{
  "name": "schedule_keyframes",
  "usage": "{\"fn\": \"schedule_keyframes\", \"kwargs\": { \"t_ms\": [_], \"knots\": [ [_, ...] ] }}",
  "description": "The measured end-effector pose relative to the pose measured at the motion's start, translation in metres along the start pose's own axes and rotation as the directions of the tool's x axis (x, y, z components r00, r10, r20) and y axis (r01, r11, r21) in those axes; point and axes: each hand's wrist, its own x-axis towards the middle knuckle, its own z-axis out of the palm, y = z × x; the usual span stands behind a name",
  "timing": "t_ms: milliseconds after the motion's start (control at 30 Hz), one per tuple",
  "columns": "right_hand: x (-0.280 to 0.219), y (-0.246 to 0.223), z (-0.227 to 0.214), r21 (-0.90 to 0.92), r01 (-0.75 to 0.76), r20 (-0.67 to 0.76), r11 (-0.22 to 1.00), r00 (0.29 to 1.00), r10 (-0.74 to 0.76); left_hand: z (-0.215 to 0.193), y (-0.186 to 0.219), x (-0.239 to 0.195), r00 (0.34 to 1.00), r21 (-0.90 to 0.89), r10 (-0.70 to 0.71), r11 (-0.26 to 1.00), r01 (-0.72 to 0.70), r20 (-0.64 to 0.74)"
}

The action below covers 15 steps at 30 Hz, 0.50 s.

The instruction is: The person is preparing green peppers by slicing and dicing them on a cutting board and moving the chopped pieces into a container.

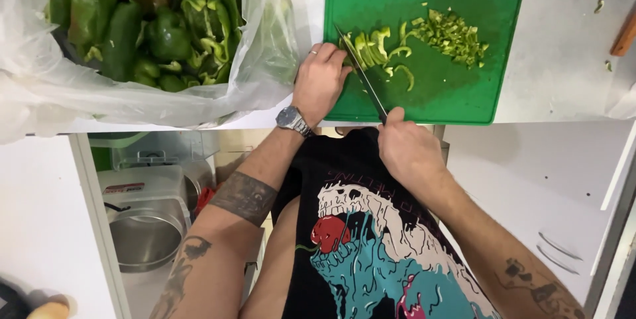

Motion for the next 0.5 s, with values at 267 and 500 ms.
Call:
{"fn": "schedule_keyframes", "kwargs": {
  "t_ms": [267, 500],
  "knots": [
    [-0.048, 0.03, 0.012, -0.043, -0.051, 0.152, 0.998, 0.987, 0.057, 0.003, 0.002, -0.001, 1.0, 0.063, 0.003, 0.998, -0.004, 0.012],
    [-0.097, 0.067, -0.012, -0.015, -0.072, 0.265, 0.997, 0.961, 0.074, -0.011, 0.009, -0.001, 0.999, 0.047, -0.02, 0.999, 0.019, 0.031]
  ]
}}
